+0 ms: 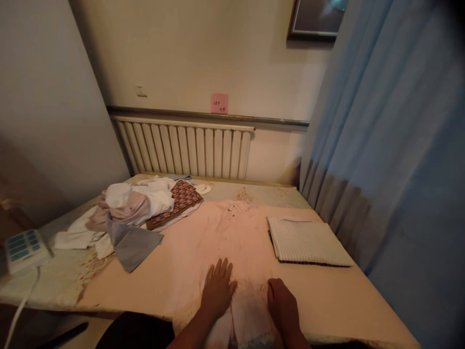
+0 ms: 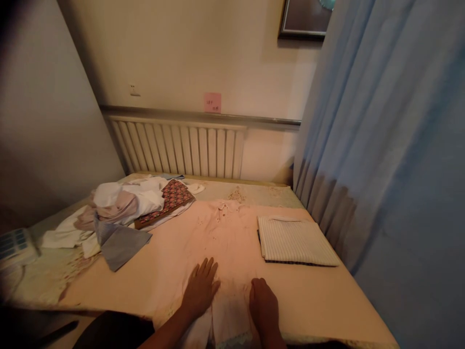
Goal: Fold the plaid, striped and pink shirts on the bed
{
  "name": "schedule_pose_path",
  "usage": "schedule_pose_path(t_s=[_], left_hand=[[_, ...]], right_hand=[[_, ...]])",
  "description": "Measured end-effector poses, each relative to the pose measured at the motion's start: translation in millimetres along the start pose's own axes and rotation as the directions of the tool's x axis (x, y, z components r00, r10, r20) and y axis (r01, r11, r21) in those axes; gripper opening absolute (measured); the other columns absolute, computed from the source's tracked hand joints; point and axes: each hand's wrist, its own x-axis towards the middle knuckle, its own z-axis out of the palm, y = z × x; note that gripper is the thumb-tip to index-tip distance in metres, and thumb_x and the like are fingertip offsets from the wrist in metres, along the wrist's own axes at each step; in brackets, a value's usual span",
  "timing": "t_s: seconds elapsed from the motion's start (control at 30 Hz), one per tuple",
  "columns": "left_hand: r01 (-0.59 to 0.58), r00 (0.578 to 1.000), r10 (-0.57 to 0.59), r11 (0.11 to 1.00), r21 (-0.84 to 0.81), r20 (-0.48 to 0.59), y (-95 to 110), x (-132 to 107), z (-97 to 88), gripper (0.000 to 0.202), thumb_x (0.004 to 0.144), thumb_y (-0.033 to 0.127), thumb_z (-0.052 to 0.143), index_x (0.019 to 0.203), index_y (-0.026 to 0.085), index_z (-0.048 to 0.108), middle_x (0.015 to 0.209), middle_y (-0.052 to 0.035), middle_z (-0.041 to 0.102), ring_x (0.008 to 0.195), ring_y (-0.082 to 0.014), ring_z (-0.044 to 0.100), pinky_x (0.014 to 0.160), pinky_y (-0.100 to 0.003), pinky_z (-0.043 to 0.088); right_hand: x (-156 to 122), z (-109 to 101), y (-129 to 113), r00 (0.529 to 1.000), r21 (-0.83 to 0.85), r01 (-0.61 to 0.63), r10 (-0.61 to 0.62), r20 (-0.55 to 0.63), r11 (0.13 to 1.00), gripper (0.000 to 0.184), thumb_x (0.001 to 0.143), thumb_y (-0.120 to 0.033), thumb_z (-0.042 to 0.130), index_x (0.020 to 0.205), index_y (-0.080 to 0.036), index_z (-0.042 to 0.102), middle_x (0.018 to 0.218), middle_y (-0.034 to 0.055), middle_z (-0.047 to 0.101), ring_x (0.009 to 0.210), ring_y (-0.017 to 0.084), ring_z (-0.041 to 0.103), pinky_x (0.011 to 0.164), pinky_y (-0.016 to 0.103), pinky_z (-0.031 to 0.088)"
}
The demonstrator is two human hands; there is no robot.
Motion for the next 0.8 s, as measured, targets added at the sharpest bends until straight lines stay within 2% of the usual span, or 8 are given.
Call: schedule_pose_path(t_s=[0.57,0.8], left_hand=[[-0.010,0.999,0.010,1.000,0.012,-0.037,-0.1,-0.2,1.7,0.053,0.094,0.046,0.033,0.142,0.023,0.040,0.153,-0.0060,0.036,0.142,-0.0263,0.028,0.113,-0.050,0.027],[-0.005,0.999,0.004,1.000,-0.005,-0.033,-0.4,-0.4,3.0,0.053,0.094,0.046,0.034,0.142,0.024,0.041,0.153,-0.0065,0.036,0.142,-0.0267,0.028,0.113,-0.050,0.027]], right_hand=[[-0.2,-2.4,-1.3,1.000,-0.025,0.006,-0.006,0.024,1.000,0.020,0.092,-0.016,0.038,0.081,-0.021,0.054,0.074,0.0007,0.055,0.068,0.014,0.053,0.064,0.027,0.032],[-2.0,-0.4,0.3,1.000,-0.025,0.025,-0.025,-0.004,0.999,0.019,0.092,-0.016,0.038,0.085,-0.021,0.055,0.076,0.0017,0.056,0.070,0.015,0.054,0.067,0.027,0.034]])
